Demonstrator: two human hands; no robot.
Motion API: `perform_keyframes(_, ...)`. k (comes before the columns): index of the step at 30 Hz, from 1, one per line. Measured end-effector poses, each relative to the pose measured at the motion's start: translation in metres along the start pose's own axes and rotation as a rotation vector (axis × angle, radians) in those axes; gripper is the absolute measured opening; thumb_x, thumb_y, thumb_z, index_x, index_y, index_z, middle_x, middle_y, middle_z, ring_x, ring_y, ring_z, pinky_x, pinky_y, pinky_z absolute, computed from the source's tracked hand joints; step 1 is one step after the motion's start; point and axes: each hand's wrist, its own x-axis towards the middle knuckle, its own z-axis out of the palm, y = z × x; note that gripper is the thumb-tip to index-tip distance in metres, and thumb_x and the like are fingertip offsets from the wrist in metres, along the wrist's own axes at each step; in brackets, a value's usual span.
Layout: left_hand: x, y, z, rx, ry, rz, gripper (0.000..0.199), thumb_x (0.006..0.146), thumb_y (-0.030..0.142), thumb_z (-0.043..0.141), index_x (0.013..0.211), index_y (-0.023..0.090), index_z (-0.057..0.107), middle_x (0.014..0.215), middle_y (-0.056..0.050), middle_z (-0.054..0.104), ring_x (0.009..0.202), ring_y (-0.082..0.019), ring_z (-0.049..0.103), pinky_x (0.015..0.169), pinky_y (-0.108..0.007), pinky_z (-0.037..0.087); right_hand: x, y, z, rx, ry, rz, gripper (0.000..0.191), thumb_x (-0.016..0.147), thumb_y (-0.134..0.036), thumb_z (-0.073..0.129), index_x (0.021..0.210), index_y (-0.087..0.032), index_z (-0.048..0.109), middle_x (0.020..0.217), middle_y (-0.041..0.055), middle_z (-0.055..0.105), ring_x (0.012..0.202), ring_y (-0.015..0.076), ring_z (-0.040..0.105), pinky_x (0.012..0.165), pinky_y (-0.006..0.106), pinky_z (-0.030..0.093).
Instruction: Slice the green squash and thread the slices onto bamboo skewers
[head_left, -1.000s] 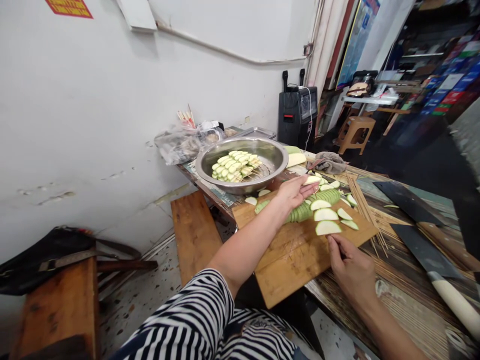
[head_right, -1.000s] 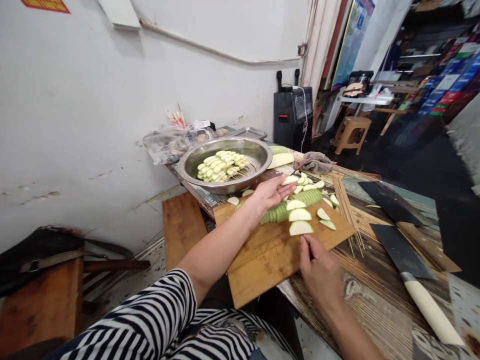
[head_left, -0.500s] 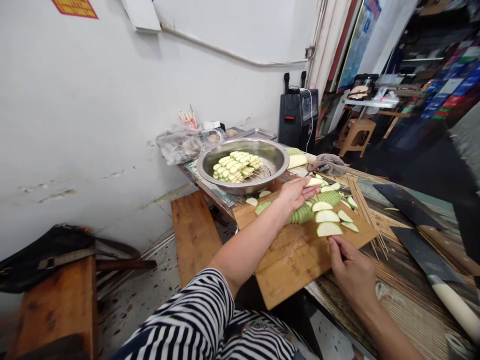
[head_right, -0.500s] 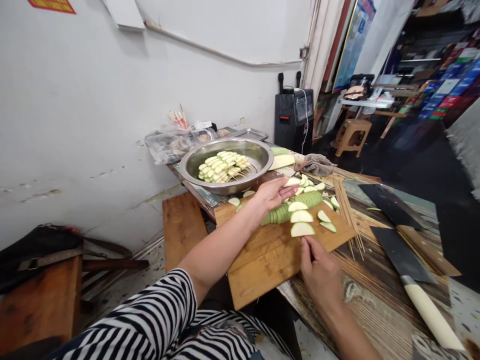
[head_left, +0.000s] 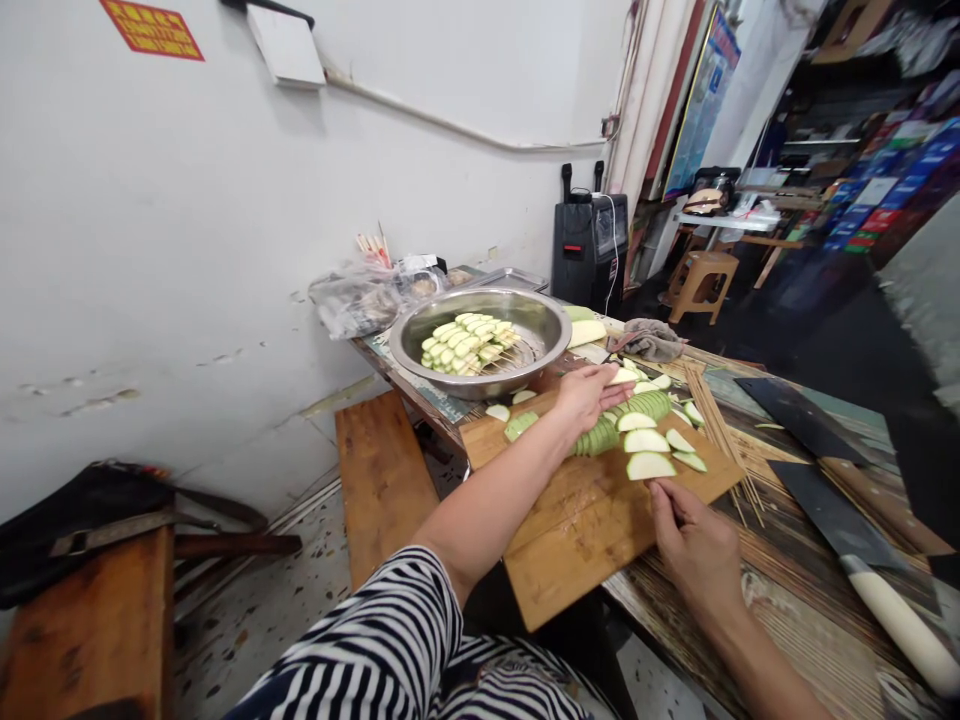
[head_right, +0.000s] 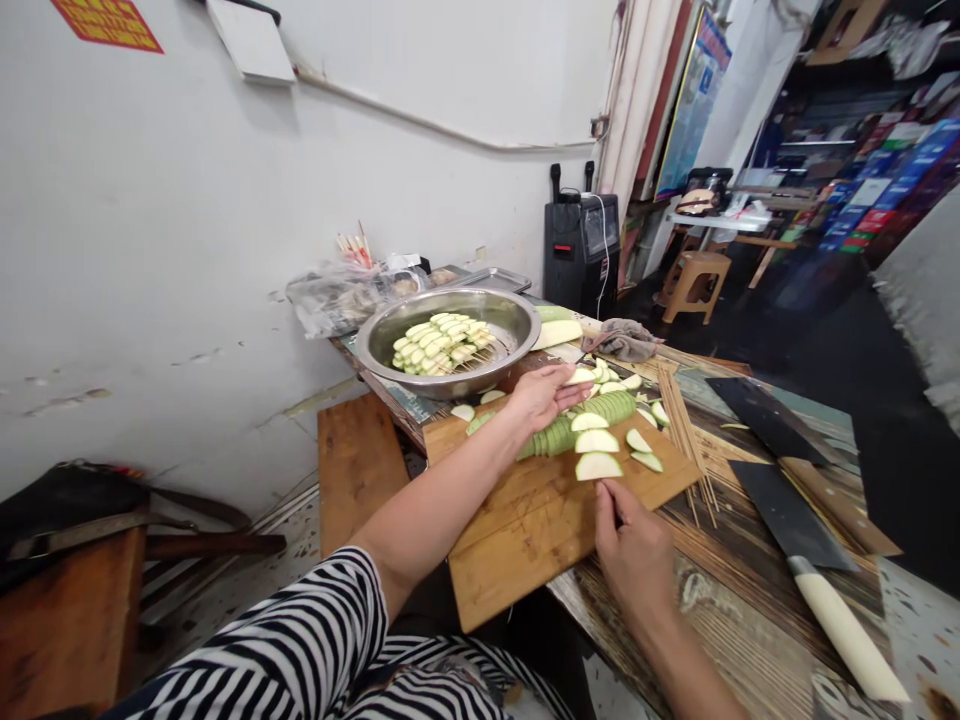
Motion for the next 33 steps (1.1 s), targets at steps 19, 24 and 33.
perform_keyframes(19,0.0060,-0.0061,-0.0023,0.021,0.025,-0.042,0.004,0.081,0.010,0.058,0.078,0.009,0.056,0.070,-0.009,0.065,0.066,-0.018,0.068,0.074,-0.034,0.054,-0.0010,0.0021,-0.0015,-0.017,-0.026,-0.016,0.031,0.087,-0.035,0.049,0.091,-0.012,0.070,0.079,0.0085,0.072,0.059,0.0177,0.065,0.058,0.026,0.047)
perform_keyframes(24,0.0047,-0.0066,-0.0001,0.043,0.036,-0.060,0.002,0.082,0.009,0.057,0.080,0.007,0.058,0.069,-0.010,0.066,0.064,-0.017,0.067,0.071,-0.030,0.054,-0.0002,0.0001,-0.0019,-0.033,-0.019,-0.024,0.029,0.087,-0.034,0.048,0.090,-0.014,0.069,0.077,0.0075,0.072,0.058,0.0167,0.064,0.057,0.025,0.046)
perform_keyframes(33,0.0021,-0.0055,-0.0008,0.033,0.022,-0.130,0.003,0.078,0.007,0.060,0.081,0.008,0.059,0.071,-0.010,0.067,0.064,-0.018,0.067,0.069,-0.032,0.056,-0.0008,-0.0001,-0.0031,-0.013,-0.033,-0.008,0.029,0.087,-0.035,0.048,0.090,-0.015,0.069,0.080,0.0084,0.072,0.062,0.0174,0.065,0.060,0.026,0.048)
